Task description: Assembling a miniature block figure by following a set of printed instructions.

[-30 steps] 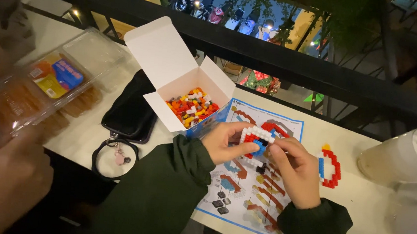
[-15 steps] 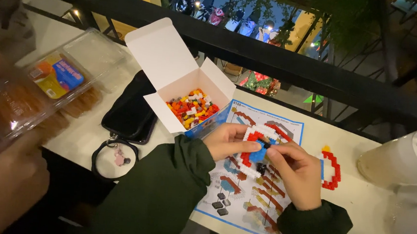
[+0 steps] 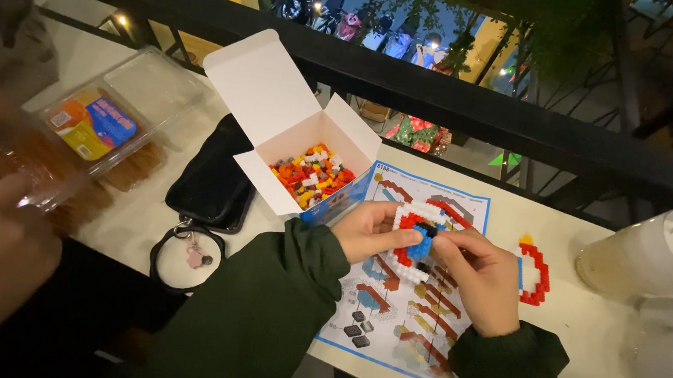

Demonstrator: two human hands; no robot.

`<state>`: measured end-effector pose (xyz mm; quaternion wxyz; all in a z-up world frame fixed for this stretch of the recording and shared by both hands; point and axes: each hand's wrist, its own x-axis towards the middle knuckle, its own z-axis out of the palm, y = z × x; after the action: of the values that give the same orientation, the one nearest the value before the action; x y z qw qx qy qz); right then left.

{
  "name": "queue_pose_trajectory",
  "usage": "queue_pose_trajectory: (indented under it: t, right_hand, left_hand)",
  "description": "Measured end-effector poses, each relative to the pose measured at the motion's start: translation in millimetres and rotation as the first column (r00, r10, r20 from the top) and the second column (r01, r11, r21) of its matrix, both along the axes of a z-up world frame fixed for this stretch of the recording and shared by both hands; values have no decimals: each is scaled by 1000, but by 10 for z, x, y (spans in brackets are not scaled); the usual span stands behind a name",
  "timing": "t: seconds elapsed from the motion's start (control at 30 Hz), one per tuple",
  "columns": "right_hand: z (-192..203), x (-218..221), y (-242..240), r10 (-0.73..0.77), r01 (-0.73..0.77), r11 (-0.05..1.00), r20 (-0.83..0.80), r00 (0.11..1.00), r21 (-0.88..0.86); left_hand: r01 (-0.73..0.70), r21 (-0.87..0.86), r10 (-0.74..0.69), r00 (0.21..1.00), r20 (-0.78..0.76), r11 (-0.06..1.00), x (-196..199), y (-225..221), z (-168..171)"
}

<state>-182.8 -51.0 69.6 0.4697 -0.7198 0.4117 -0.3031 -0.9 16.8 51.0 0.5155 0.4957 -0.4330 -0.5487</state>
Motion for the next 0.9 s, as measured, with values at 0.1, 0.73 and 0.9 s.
queue_pose_trajectory:
  t: [0.1,0.73,0.9]
  right_hand:
    - [21,0,5,10,-10,1000,-15,1000,-12]
    - [-20,-12,8,46,-38,996,104,993,-78]
    - [18,12,39,-27,26,979,-4,1000,-201]
  left_hand:
    - [6,-67,-6,1000,-1,998,12,-4,-53]
    - [-88,43,93,984,-151,995,-3,-4,99]
    - [-140,50,146,980,-137,989,-13,-26,89]
